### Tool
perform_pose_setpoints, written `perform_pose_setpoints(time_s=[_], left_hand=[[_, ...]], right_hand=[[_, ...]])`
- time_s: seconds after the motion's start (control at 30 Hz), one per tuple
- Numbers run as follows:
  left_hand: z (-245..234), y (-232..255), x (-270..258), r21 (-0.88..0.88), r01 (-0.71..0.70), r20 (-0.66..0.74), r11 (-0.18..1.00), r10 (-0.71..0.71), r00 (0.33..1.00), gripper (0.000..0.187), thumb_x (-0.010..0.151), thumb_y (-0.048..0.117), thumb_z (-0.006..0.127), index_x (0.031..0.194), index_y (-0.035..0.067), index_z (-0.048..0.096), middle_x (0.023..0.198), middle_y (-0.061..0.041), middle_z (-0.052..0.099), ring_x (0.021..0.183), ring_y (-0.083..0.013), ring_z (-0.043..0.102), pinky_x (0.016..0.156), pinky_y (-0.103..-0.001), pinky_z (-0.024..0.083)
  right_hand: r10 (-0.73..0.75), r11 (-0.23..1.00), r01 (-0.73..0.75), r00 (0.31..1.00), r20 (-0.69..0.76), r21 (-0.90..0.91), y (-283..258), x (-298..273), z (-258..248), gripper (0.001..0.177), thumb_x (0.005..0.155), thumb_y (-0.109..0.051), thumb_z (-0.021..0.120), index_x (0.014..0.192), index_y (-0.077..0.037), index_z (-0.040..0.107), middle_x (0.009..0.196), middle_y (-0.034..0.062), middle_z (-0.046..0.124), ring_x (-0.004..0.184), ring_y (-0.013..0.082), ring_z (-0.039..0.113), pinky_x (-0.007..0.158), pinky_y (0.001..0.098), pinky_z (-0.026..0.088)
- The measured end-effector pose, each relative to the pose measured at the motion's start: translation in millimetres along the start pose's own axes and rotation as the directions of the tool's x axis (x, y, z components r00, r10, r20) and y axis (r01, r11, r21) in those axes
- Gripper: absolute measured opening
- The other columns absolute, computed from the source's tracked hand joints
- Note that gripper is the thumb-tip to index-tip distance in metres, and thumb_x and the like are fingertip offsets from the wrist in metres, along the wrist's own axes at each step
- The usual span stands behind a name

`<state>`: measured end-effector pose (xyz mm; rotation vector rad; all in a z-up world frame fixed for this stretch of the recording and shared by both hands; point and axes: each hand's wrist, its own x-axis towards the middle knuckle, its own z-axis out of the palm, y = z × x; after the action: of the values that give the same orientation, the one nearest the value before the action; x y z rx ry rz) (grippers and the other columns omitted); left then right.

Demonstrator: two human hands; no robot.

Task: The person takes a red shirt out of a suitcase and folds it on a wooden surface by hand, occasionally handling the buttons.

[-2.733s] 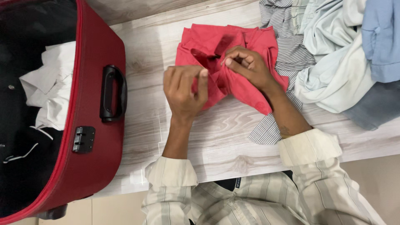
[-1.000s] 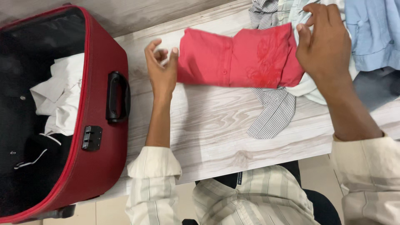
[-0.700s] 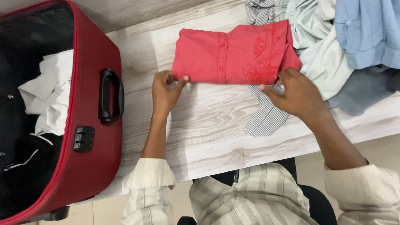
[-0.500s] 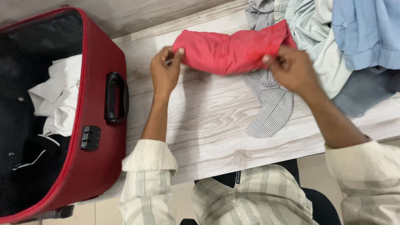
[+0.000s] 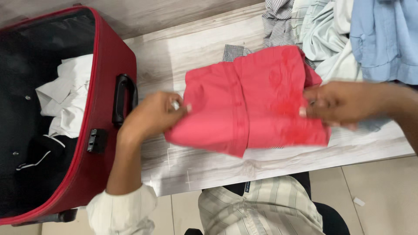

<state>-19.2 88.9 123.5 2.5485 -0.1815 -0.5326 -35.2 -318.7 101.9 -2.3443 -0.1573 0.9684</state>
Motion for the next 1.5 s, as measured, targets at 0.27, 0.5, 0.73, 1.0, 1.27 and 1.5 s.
perform_pose_setpoints(time_s=[0.27,0.5,0.73,1.0,1.27,1.5], left_hand=[[61,14,-43,0.102,-0.091,-0.127,0.991,0.103,0.986,0.027,0.088,0.03,0.073,0.096,0.005,0.07,0.081,-0.014,0.075,0.075,-0.0328,0.072,0.07,-0.045,0.054],[157,22,54,-0.144,-0.388,-0.565,0.91,0.246,0.788,0.028,0.095,0.025,0.072,0.089,0.001,0.059,0.081,-0.017,0.067,0.074,-0.0356,0.066,0.066,-0.047,0.051],[180,-22,118,0.041,-0.409,-0.728,0.912,0.307,0.613,0.031,0.079,0.018,0.084,0.095,0.004,0.062,0.089,-0.014,0.066,0.083,-0.0328,0.065,0.072,-0.047,0.051],[155,-28,152,-0.079,-0.392,-0.659,0.917,0.247,0.711,0.048,0.06,0.023,0.094,0.091,0.004,0.063,0.085,-0.013,0.066,0.076,-0.0285,0.066,0.068,-0.043,0.054],[162,-34,152,-0.104,-0.487,-0.776,0.867,0.235,0.585,0.019,0.078,0.013,0.079,0.089,-0.001,0.07,0.081,-0.016,0.069,0.072,-0.0302,0.069,0.066,-0.041,0.056],[151,-34,143,-0.293,-0.505,-0.719,0.812,0.161,0.676,0.013,0.086,0.012,0.074,0.091,0.0,0.075,0.08,-0.012,0.074,0.067,-0.0188,0.071,0.062,-0.033,0.056]], right_hand=[[-0.225,0.881,0.162,0.97,-0.094,-0.445,-22,-14,57,0.034,0.097,-0.041,0.056,0.113,-0.014,0.067,0.095,0.009,0.073,0.085,0.0337,0.07,0.075,0.0459,0.054],[-0.667,0.741,0.548,0.666,-0.334,-0.388,-31,109,92,0.023,0.094,-0.01,0.057,0.113,0.0,0.066,0.103,0.0185,0.066,0.096,0.039,0.064,0.086,0.0475,0.053],[-0.596,0.803,0.434,0.608,-0.524,-0.409,-29,187,105,0.027,0.097,-0.015,0.062,0.119,0.0,0.064,0.109,0.0215,0.061,0.103,0.0392,0.06,0.089,0.0489,0.05],[-0.646,0.734,0.626,0.524,-0.555,-0.263,-35,227,80,0.035,0.091,0.004,0.06,0.124,-0.001,0.07,0.105,0.018,0.063,0.096,0.0321,0.066,0.084,0.0396,0.054],[-0.489,0.624,0.687,0.716,-0.499,0.374,-37,235,88,0.029,0.097,0.002,0.054,0.122,-0.003,0.067,0.112,0.0038,0.071,0.063,0.0032,0.06,0.057,0.0215,0.052],[-0.495,0.706,0.706,0.544,-0.677,0.051,-44,219,95,0.022,0.089,-0.006,0.08,0.111,-0.003,0.074,0.088,0.0024,0.062,0.054,0.0024,0.04,0.049,0.0218,0.032]])
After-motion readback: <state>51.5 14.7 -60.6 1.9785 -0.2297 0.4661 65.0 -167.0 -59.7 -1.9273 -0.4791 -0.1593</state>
